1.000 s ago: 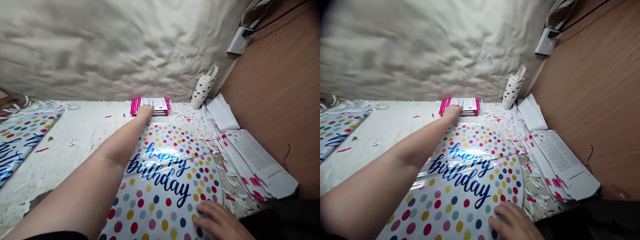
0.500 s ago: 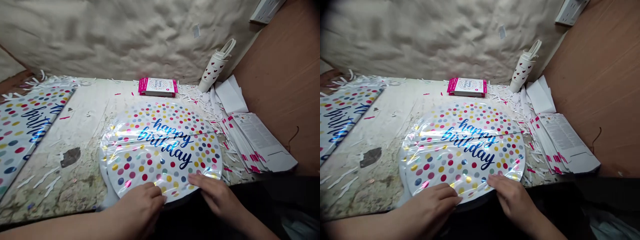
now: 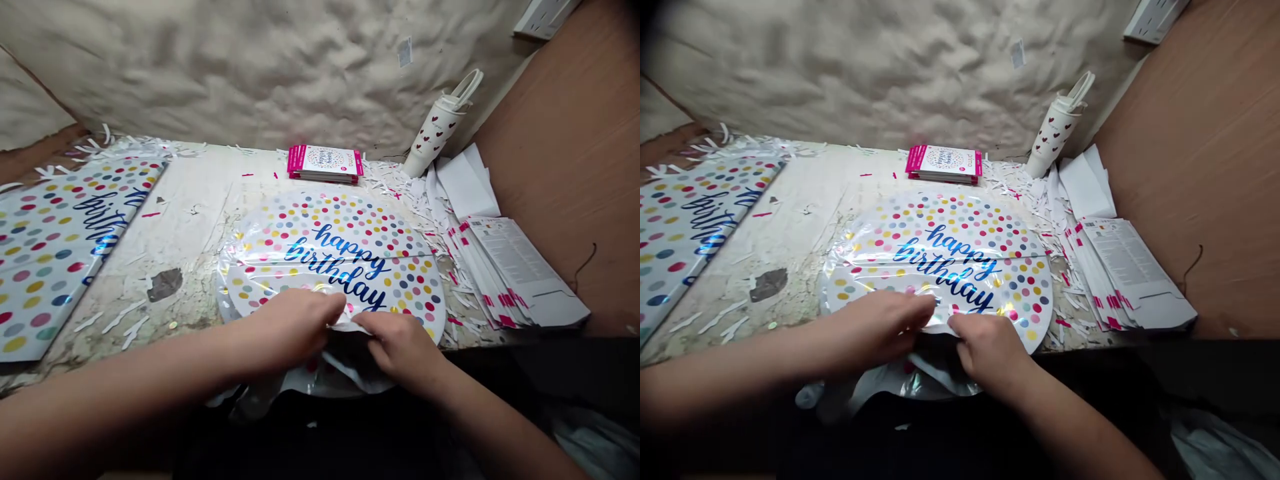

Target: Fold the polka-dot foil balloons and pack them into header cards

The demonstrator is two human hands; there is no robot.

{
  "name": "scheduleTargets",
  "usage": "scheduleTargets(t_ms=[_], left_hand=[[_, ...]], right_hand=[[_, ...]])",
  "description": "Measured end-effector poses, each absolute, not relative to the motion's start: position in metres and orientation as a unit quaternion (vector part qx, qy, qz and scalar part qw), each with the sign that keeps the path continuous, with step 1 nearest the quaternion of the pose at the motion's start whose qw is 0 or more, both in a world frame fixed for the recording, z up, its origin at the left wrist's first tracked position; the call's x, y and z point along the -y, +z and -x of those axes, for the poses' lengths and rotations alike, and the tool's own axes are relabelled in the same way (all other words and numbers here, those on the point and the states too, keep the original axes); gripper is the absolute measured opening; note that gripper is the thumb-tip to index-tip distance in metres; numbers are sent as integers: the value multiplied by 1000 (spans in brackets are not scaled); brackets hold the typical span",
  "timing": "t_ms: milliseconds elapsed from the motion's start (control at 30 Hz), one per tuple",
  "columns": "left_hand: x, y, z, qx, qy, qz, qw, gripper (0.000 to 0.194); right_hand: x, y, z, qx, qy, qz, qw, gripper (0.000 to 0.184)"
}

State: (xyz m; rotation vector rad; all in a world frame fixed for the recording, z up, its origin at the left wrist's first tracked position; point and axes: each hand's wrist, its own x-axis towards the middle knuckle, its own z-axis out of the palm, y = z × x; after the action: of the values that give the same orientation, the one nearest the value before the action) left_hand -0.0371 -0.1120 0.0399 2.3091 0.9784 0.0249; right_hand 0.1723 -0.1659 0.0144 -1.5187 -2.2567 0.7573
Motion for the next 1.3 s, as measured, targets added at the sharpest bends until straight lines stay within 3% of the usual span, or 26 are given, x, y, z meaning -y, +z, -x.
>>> scheduleTargets(t_ms=[100,200,300,433,567,667,767,867,967,1100,1200,1300], left_hand=[[126,42,83,-401,-22,-887,229,42],[128,38,128,-472,40,-873,114,38],[123,24,143,-475,124,-871,4,53],[114,-9,136,-347,105,-930,57,58],[105,-20,144,-297,42,-937,180,60],[103,-9,151,-311,16,-921,234,60],[101,4,152,-317,-11,-916,247,68],[92,10,152,-308,-55,-913,262,63],[73,14,152,-317,-47,-898,301,53],[48,17,149,-337,17,-867,367,60],[45,13,146,-319,21,-883,343,69],[59,3,144,-296,5,-920,256,57]], right_hand=[[168,12,-184,748,238,569,248,36],[176,12,-197,740,212,557,312,38],[189,6,-193,805,163,466,328,44],[200,-17,-189,880,102,394,244,56],[197,-39,-225,843,79,504,169,68],[188,-45,-265,802,88,568,162,64],[176,-41,-291,801,156,559,149,52],[158,-29,-304,763,274,564,158,36],[129,-14,-310,659,372,608,242,23],[89,-4,-315,521,461,628,349,32],[84,-2,-318,513,496,619,329,34],[99,-2,-320,594,515,579,217,32]])
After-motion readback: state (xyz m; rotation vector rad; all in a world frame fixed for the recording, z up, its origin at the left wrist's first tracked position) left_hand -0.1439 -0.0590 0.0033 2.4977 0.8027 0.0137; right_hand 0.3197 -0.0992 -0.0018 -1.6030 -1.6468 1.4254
